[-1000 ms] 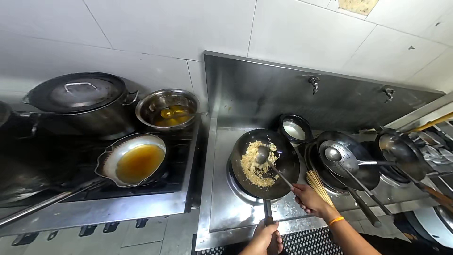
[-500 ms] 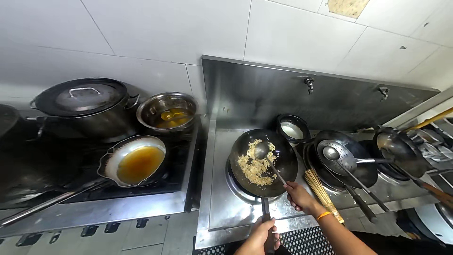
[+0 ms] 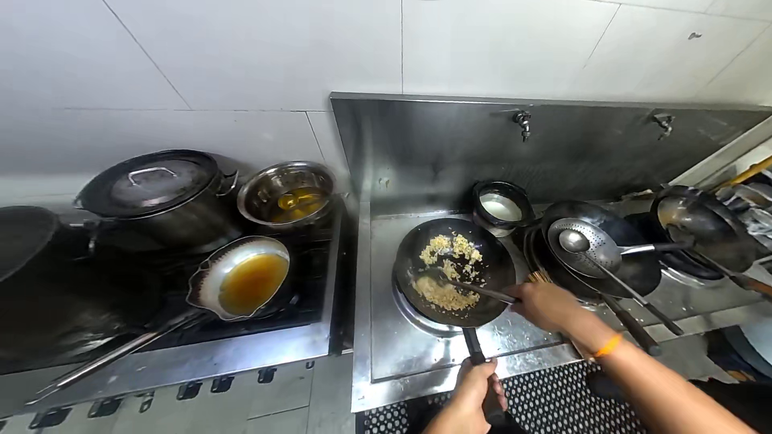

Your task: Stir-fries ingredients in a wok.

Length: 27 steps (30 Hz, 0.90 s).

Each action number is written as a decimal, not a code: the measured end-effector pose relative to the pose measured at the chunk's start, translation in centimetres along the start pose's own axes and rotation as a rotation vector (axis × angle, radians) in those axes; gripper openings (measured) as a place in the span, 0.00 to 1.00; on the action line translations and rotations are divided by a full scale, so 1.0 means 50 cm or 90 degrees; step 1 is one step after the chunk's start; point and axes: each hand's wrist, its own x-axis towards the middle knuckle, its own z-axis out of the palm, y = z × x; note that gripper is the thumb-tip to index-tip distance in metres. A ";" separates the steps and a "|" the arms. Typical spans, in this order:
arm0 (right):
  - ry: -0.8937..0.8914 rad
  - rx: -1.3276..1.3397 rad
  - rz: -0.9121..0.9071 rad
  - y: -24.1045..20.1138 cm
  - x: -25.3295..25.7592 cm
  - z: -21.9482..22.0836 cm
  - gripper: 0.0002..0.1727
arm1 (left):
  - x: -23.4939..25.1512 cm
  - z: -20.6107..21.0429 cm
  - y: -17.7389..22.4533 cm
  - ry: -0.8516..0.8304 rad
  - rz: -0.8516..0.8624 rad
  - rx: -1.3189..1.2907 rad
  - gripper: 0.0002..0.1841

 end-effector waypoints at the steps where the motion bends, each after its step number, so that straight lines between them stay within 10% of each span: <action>1: -0.012 -0.041 0.033 0.000 -0.034 -0.042 0.20 | 0.006 -0.023 0.006 -0.003 -0.004 -0.012 0.16; 5: 0.038 -0.069 0.157 -0.060 -0.048 -0.043 0.11 | -0.049 0.053 0.016 0.022 -0.011 -0.084 0.11; 8: 0.070 0.066 0.015 -0.052 0.030 0.082 0.15 | -0.063 0.117 0.016 0.012 0.030 -0.095 0.08; 12: 0.049 0.080 -0.079 0.058 -0.087 0.021 0.15 | -0.049 0.038 -0.053 0.018 0.060 -0.086 0.10; 17: -0.073 0.331 -0.152 0.261 -0.241 -0.075 0.14 | -0.276 0.118 -0.210 0.053 0.018 -0.053 0.04; 21: -0.205 0.500 -0.140 0.342 -0.255 -0.072 0.15 | -0.177 0.145 -0.093 0.028 0.036 -0.126 0.08; 24: -0.080 0.365 -0.105 0.309 -0.193 0.042 0.16 | -0.045 0.101 -0.060 -0.001 0.080 -0.163 0.07; 27: 0.107 0.226 -0.063 0.258 -0.143 0.202 0.21 | -0.102 0.080 -0.212 -0.006 0.086 -0.128 0.06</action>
